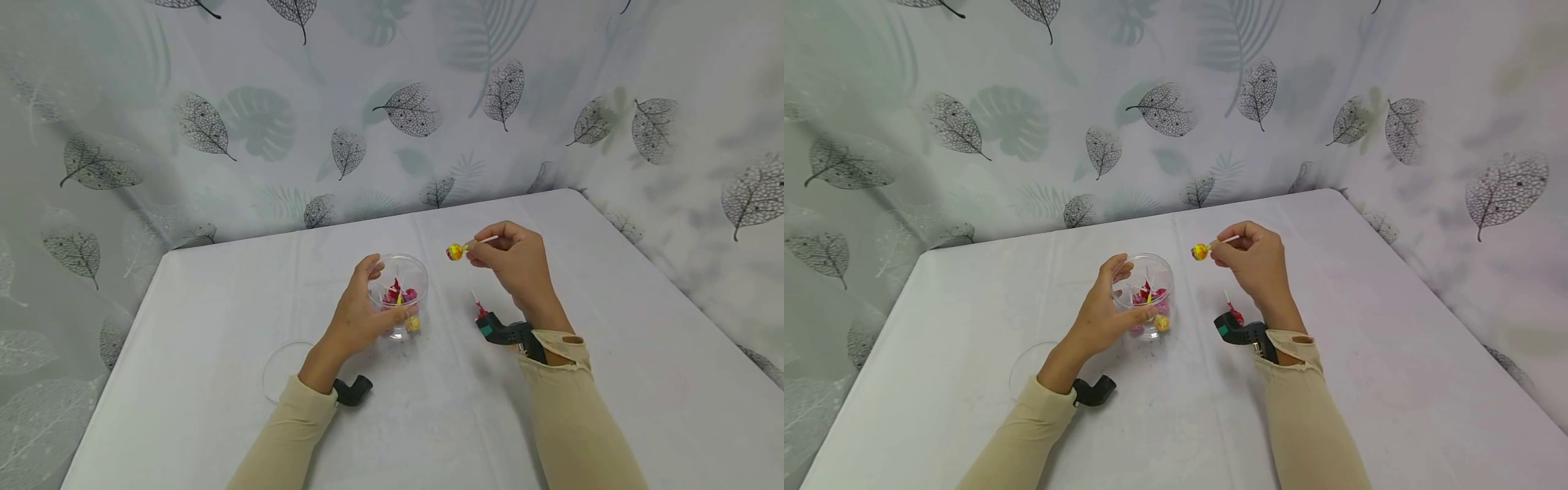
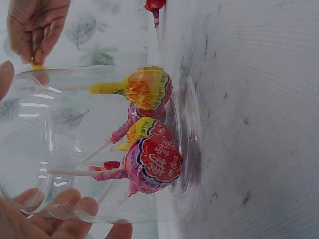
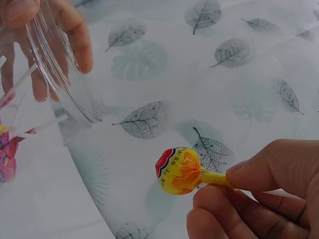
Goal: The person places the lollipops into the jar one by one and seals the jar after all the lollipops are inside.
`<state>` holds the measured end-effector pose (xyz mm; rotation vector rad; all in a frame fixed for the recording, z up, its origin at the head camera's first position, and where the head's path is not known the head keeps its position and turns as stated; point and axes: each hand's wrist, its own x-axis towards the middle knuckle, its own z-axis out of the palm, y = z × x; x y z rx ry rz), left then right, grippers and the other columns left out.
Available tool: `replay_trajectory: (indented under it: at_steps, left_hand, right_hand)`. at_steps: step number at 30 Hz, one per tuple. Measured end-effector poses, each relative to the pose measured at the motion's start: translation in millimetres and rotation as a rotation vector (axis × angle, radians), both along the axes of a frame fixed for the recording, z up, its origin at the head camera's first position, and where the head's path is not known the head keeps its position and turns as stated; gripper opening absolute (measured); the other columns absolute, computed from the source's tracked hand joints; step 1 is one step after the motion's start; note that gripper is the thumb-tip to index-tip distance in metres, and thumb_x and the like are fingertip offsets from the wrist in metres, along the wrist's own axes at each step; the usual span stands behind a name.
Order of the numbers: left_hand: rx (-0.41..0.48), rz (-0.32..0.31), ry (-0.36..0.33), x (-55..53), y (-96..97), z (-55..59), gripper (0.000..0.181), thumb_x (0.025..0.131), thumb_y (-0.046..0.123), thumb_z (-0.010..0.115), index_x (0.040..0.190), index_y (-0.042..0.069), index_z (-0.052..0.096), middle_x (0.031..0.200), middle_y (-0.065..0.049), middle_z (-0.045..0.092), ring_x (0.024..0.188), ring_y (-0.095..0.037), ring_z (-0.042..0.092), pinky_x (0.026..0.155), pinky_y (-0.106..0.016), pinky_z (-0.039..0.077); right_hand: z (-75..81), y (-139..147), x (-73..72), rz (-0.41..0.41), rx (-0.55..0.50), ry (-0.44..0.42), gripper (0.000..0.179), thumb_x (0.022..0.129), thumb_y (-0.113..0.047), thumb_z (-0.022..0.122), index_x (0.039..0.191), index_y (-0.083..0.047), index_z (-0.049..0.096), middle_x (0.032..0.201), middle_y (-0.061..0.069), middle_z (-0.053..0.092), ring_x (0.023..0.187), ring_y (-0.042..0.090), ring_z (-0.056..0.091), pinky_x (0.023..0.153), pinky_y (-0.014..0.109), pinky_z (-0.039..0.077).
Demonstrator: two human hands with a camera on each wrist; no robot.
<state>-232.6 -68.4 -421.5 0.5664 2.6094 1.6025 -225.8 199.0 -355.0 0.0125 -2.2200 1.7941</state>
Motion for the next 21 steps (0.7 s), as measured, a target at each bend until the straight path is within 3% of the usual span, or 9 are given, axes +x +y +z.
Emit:
replay_trajectory:
  at_steps: [10, 21]
  left_hand:
    - [-0.016, 0.020, -0.018, 0.5, 1.1, 1.0, 0.105, 0.080, 0.048, 0.088, 0.161, 0.025, 0.026, 0.161, -0.003, 0.042, 0.146, -0.018, 0.042, 0.118, -0.059, 0.036]
    - [-0.027, 0.016, -0.003, 0.1, 0.8, 1.3, 0.103, 0.082, 0.046, 0.088, 0.161, 0.023, 0.026, 0.161, -0.007, 0.043, 0.146, -0.022, 0.043, 0.117, -0.060, 0.037]
  right_hand:
    - [3.1, -7.2, 2.6, 0.025, -0.012, 0.053, 0.019, 0.095, -0.007, 0.074, 0.104, 0.008, 0.067, 0.089, 0.007, 0.074, 0.078, 0.020, 0.076, 0.075, 0.028, 0.062]
    - [5.6, -17.7, 5.0, 0.064, -0.004, 0.092, 0.017, 0.095, -0.006, 0.073, 0.103, 0.008, 0.067, 0.092, 0.013, 0.074, 0.079, 0.021, 0.076, 0.077, 0.028, 0.062]
